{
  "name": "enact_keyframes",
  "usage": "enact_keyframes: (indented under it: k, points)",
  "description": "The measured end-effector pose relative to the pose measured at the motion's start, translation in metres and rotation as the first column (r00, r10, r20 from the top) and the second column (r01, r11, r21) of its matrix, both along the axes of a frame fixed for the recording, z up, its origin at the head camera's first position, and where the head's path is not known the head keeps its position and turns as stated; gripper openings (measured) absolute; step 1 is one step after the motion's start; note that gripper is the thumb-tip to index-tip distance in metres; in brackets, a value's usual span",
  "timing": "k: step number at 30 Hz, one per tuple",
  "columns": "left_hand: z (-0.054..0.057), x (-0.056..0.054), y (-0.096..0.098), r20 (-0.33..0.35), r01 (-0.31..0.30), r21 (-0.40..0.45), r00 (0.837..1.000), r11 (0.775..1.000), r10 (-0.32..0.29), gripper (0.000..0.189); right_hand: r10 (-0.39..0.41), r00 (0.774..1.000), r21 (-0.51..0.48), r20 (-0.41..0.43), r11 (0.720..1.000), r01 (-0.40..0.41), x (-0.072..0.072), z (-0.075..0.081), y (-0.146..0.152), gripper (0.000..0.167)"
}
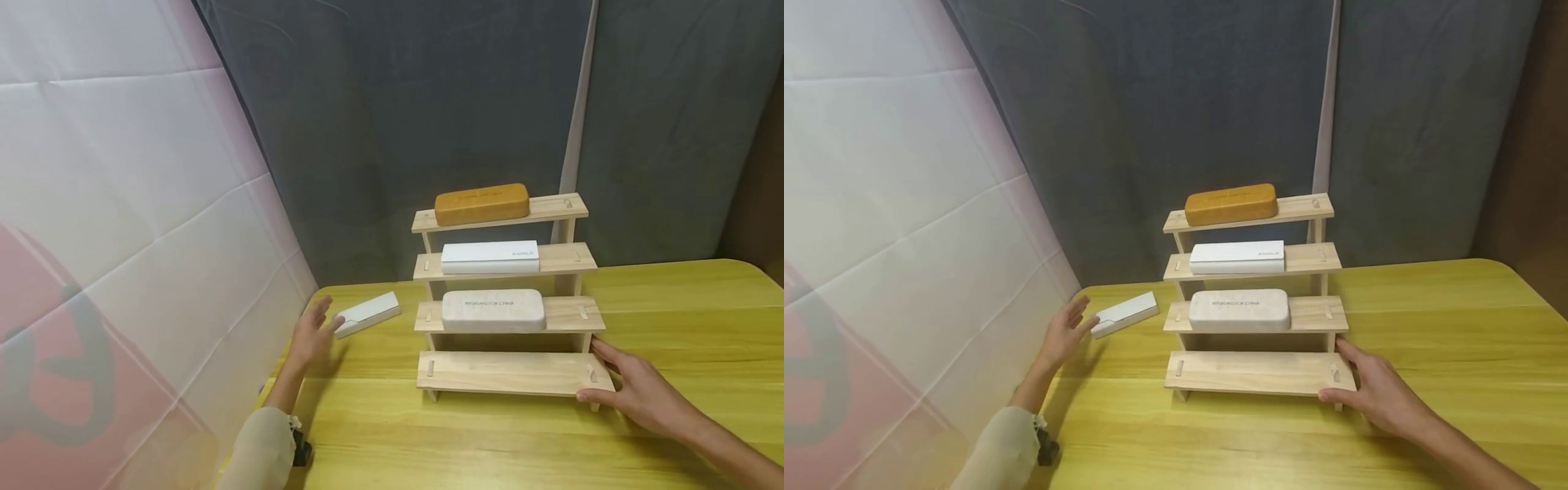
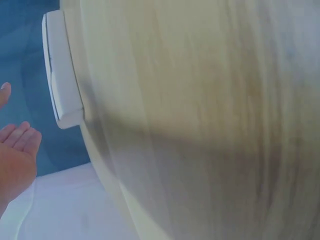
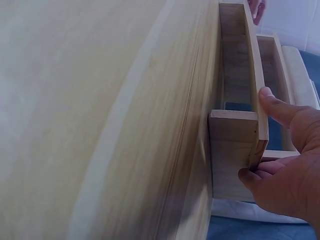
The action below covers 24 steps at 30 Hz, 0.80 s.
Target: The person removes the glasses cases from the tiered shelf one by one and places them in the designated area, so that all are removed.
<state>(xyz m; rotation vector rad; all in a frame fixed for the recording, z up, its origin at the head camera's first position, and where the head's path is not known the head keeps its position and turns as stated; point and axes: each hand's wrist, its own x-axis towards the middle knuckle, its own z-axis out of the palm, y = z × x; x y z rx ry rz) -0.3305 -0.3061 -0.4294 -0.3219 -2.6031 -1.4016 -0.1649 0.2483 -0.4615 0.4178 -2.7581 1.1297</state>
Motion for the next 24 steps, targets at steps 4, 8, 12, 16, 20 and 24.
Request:
enact_keyframes:
  k: [4,8,12,16,20,24]
  points:
    - [0.004,0.003,0.005,-0.033,0.022,0.022,0.999,1.000,-0.021,0.070,0.000,1.000,0.000,0.004,1.000,0.000,0.000,0.000,0.000,0.100]
    - [0.009,0.005,0.011,-0.065,0.046,0.037,0.997,0.998,-0.044,0.073,0.001,1.000,-0.007,0.017,1.000,-0.001,-0.001,0.001,0.000,0.100]
    - [0.015,0.010,0.019,-0.077,0.054,0.056,0.996,0.997,-0.050,0.076,0.003,1.000,-0.016,0.018,1.000,-0.002,-0.001,0.001,0.000,0.100]
    - [0.021,0.016,0.027,-0.084,0.063,0.073,0.995,0.995,-0.056,0.078,0.002,1.000,-0.019,0.015,1.000,-0.001,-0.001,0.001,0.000,0.100]
    - [0.028,0.022,0.037,-0.120,0.092,0.101,0.990,0.991,-0.080,0.076,-0.004,1.000,-0.021,0.022,1.000,0.004,-0.002,0.001,0.001,0.099]
    - [0.037,0.031,0.047,-0.159,0.133,0.139,0.981,0.981,-0.110,0.076,-0.005,0.999,-0.040,0.044,0.999,0.006,-0.002,0.003,0.003,0.097]
